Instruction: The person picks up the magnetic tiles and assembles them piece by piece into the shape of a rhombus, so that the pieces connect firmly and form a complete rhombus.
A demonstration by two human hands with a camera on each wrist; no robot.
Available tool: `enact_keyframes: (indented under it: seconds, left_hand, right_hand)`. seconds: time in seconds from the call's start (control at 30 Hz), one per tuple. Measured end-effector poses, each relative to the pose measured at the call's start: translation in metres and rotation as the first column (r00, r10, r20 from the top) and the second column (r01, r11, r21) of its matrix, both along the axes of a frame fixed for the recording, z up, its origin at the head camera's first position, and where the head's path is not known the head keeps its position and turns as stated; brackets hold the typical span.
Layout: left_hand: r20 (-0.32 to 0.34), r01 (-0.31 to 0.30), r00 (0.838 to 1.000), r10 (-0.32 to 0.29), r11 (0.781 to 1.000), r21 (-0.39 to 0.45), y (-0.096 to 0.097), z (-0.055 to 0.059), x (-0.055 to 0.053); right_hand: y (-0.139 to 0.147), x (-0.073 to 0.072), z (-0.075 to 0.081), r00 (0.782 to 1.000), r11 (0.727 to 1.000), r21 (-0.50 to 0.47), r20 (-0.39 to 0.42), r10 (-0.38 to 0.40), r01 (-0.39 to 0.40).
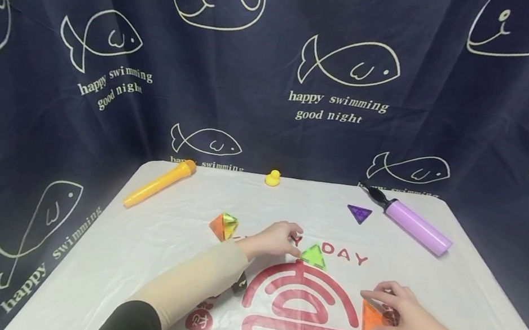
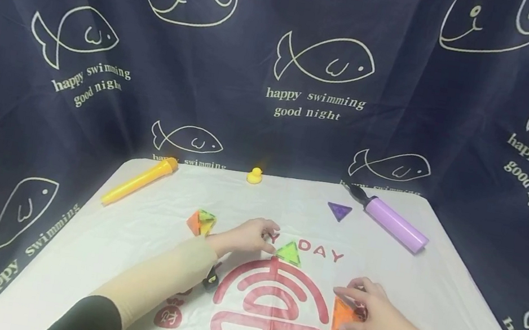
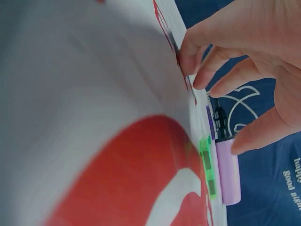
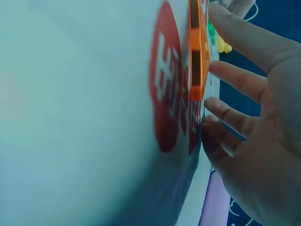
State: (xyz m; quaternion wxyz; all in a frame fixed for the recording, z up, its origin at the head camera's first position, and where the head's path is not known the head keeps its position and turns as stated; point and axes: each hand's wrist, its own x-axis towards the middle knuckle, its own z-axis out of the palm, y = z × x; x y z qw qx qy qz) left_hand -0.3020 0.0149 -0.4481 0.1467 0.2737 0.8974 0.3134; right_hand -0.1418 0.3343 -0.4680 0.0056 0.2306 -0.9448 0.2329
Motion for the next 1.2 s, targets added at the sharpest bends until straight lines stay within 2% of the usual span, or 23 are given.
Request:
enact_keyframes:
  seconds: [0.1,0.2,0.3,0.4,0.6,0.73,0.87,1.0,1.2]
  left_hand:
    - [-0.004,0.013,1.000,-0.013,1.000,-0.012,0.010,0.001,0.001]
    - [-0.023,0.024,0.999,-0.025,0.999,-0.037,0.020,-0.001,0.000]
    - [-0.036,0.022,0.999,-0.024,0.998,-0.053,0.026,-0.002,0.000]
    - [-0.036,0.020,0.999,-0.022,0.998,-0.062,0.031,0.000,0.003]
    - [-0.040,0.026,0.999,-0.030,0.996,-0.087,0.035,0.001,0.008]
    - [-0.059,0.026,0.998,-0.033,0.992,-0.122,0.037,0.001,0.009]
    - [-0.088,0.047,0.994,-0.061,0.987,-0.151,0.039,0.001,0.010]
    - [-0.115,0.058,0.990,-0.080,0.982,-0.182,0.040,0.000,0.009]
    - [-0.111,0.033,0.992,-0.057,0.977,-0.209,0.038,-0.003,0.009]
  right_hand:
    - [-0.002,0.009,0.002,0.997,0.999,-0.036,0.079,0.008,-0.005]
    - [-0.004,0.015,0.004,0.994,0.997,-0.073,0.108,0.020,-0.012]
    - [-0.008,0.014,0.005,0.994,0.996,-0.084,0.108,0.029,-0.020]
    - [-0.010,0.011,0.006,0.990,0.998,-0.068,0.139,0.006,0.003]
    - [-0.014,0.002,0.008,0.984,0.999,-0.043,0.174,-0.019,0.027]
    - [-0.017,-0.004,0.010,0.982,0.997,-0.037,0.178,-0.067,0.074]
    - [-0.024,-0.012,0.012,0.979,0.991,-0.021,0.162,-0.125,0.130]
    - [-0.034,-0.023,0.013,0.978,0.988,-0.029,0.148,-0.143,0.149]
    - [-0.045,-0.038,0.012,0.984,0.987,-0.024,0.090,-0.153,0.156]
